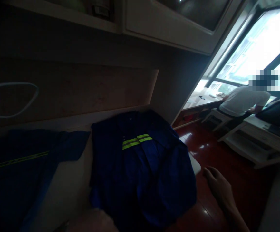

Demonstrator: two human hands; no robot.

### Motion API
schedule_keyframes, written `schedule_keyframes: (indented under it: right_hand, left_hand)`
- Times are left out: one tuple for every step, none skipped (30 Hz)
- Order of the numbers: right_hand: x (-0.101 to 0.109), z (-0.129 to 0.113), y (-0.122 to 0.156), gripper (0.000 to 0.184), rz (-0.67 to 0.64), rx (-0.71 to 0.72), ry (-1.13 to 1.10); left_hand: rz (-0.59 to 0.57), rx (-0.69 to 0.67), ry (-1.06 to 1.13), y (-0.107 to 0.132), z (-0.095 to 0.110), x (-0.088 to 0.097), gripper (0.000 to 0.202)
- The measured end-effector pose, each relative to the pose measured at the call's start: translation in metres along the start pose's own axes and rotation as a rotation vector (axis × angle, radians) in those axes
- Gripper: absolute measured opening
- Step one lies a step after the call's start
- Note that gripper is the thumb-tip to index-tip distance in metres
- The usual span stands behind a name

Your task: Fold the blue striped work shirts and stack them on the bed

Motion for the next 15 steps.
schedule_keyframes:
  right_hand:
    - [-0.005,-0.027,0.000,0.052,0.012,0.065,-0.036]
    - [-0.013,-0.058,0.003,0.052,-0.002,0.179,-0.088]
    - [-0.024,-0.090,0.008,0.048,-0.069,0.349,-0.124]
    - [-0.038,-0.120,0.015,0.045,-0.157,0.521,-0.112]
    - [-0.051,-0.146,0.025,0.041,-0.247,0.670,-0.093]
    - [-0.065,-0.167,0.036,0.038,-0.357,0.796,-0.066]
    - [-0.079,-0.182,0.047,0.037,-0.464,0.879,-0.031]
    - [-0.090,-0.191,0.057,0.035,-0.558,0.926,0.006]
    - [-0.099,-0.196,0.066,0.035,-0.631,0.942,0.046]
    - [-0.106,-0.197,0.074,0.039,-0.677,0.928,0.086]
    - [-0.110,-0.194,0.080,0.043,-0.699,0.894,0.117]
    - [-0.111,-0.190,0.084,0.048,-0.715,0.849,0.131]
    - [-0.110,-0.184,0.088,0.052,-0.738,0.795,0.118]
    - [-0.106,-0.177,0.090,0.054,-0.776,0.726,0.074]
    - [-0.100,-0.168,0.093,0.056,-0.822,0.637,0.003]
  left_hand:
    - [0.081,0.044,0.003,-0.010,0.001,0.006,0.026]
    - [0.197,0.099,-0.007,-0.019,0.000,0.012,0.029]
    - [0.336,0.160,-0.040,-0.028,-0.003,0.017,0.030]
    - [0.482,0.223,-0.096,-0.035,-0.009,0.021,0.031]
    - [0.610,0.283,-0.171,-0.041,-0.017,0.022,0.032]
    - [0.703,0.334,-0.252,-0.046,-0.027,0.021,0.036]
    - [0.768,0.383,-0.320,-0.049,-0.038,0.018,0.039]
    - [0.801,0.424,-0.364,-0.051,-0.050,0.014,0.040]
    - [0.806,0.452,-0.378,-0.052,-0.062,0.011,0.039]
    - [0.789,0.463,-0.364,-0.052,-0.072,0.009,0.039]
    - [0.766,0.461,-0.323,-0.051,-0.079,0.008,0.041]
    - [0.753,0.461,-0.261,-0.048,-0.085,0.010,0.042]
    - [0.764,0.476,-0.184,-0.043,-0.090,0.014,0.043]
    - [0.802,0.517,-0.092,-0.036,-0.095,0.019,0.041]
    - [0.851,0.573,0.018,-0.025,-0.100,0.024,0.038]
Point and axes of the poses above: each hand's wrist, its own y-axis away from the middle knuckle, its own x-axis out of the back of the hand, z = x × y, the point moved 3 cm from there along -y, towards the middle knuckle, and after that the axes turned 7 degrees about x, right-handed, at the moved point
